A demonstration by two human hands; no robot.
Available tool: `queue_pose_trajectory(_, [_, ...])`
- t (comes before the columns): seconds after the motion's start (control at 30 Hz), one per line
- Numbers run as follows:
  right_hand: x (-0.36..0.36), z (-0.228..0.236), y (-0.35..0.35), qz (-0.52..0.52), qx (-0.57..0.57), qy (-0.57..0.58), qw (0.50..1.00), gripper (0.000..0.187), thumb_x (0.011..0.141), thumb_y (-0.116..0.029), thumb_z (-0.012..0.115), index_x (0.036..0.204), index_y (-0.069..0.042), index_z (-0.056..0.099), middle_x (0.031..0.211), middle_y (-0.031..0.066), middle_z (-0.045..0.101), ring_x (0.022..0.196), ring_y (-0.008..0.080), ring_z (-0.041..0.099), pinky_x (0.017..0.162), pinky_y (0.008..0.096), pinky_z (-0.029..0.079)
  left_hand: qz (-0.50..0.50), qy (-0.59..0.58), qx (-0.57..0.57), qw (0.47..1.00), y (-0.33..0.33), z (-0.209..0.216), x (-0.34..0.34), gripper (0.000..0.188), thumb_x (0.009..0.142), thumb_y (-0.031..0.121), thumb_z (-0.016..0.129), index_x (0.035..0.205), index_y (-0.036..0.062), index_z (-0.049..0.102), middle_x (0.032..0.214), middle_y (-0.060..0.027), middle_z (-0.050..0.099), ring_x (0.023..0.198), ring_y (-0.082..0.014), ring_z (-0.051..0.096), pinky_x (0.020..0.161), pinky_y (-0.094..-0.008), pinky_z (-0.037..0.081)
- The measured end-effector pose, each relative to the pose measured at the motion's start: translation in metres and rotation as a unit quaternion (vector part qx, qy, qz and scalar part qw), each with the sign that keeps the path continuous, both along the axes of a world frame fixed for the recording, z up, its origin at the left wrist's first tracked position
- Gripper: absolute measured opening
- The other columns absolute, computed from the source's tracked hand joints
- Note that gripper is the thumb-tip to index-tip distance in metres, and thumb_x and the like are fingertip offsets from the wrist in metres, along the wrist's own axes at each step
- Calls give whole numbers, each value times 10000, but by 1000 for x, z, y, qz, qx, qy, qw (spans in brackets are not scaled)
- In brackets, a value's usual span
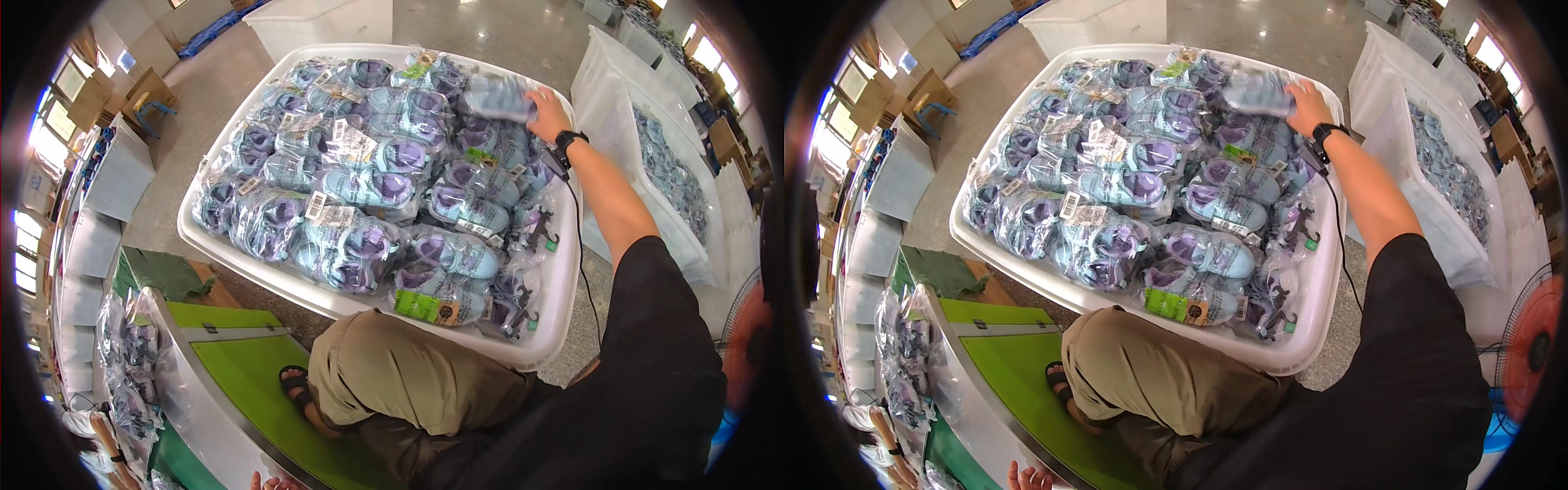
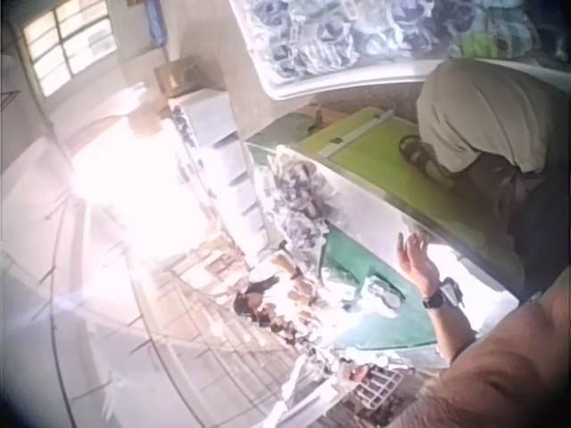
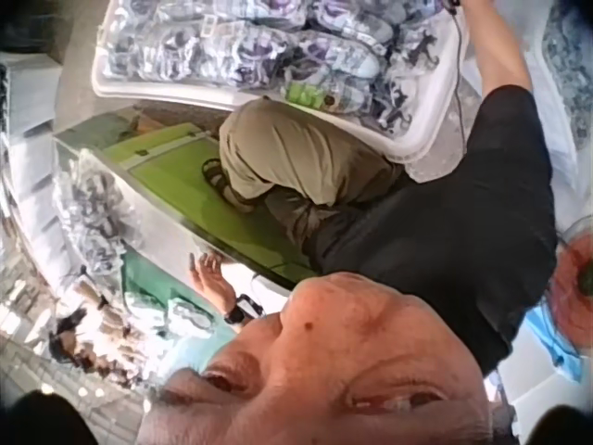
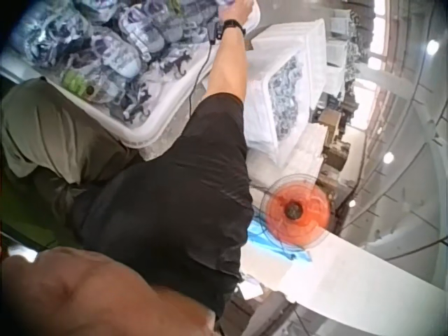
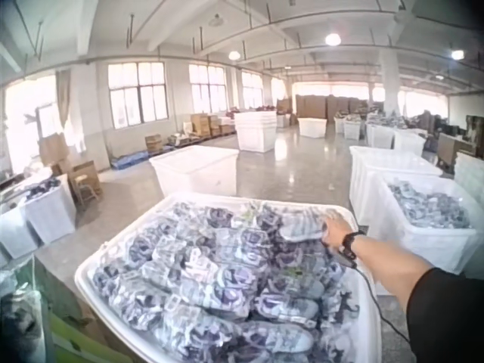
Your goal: The person repeatedly picks up packaged slippers from a large white bin, briefly holds them, and places them onto a green conveyor belt. The task involves continuous pick-and-place handling of identical packaged items.
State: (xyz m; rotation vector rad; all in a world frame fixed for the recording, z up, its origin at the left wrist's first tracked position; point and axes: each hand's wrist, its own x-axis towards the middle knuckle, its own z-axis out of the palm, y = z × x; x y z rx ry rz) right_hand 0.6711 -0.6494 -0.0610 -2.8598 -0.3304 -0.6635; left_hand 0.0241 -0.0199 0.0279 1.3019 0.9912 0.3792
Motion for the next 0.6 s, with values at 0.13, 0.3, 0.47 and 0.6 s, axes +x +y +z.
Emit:
queue_pose_trajectory(0.13, [11,-39,1,-13,36,123,992,708,851,-146,736,1504,-135,463,1475,216,468,1352,394,470,1148,426,386,8,8,-1,1000,-8,5,-1,427,1044,115,557,1450,22,462,1120,-135,668,1002,-253,661,892,-396,538])
queue_pose_trajectory(0.3, [30,-48,19,4,32,125,992,790,863,-201,717,1571,-147,371,1535,247,412,1426,391,398,1191,432,337,3,21,-10,1000,-7,7,-4,419,1044,115,558,1442,13,471,1118,-141,666,989,-252,658,890,-396,540])
queue_pose_trajectory(0.47, [103,-82,36,24,-93,199,975,857,818,-275,738,1577,-134,367,1598,214,370,1487,385,330,1234,474,270,39,81,17,996,-5,6,-20,542,1035,177,595,1515,26,392,1172,-168,646,1015,-286,667,877,-409,573])
queue_pose_trajectory(0.6, [135,-108,-29,161,-56,138,976,742,876,-227,713,1544,-93,419,1569,161,432,1468,338,365,1226,444,260,79,72,26,994,-2,11,-10,357,1020,105,562,1343,-42,528,1064,-118,668,971,-225,695,810,-347,596])
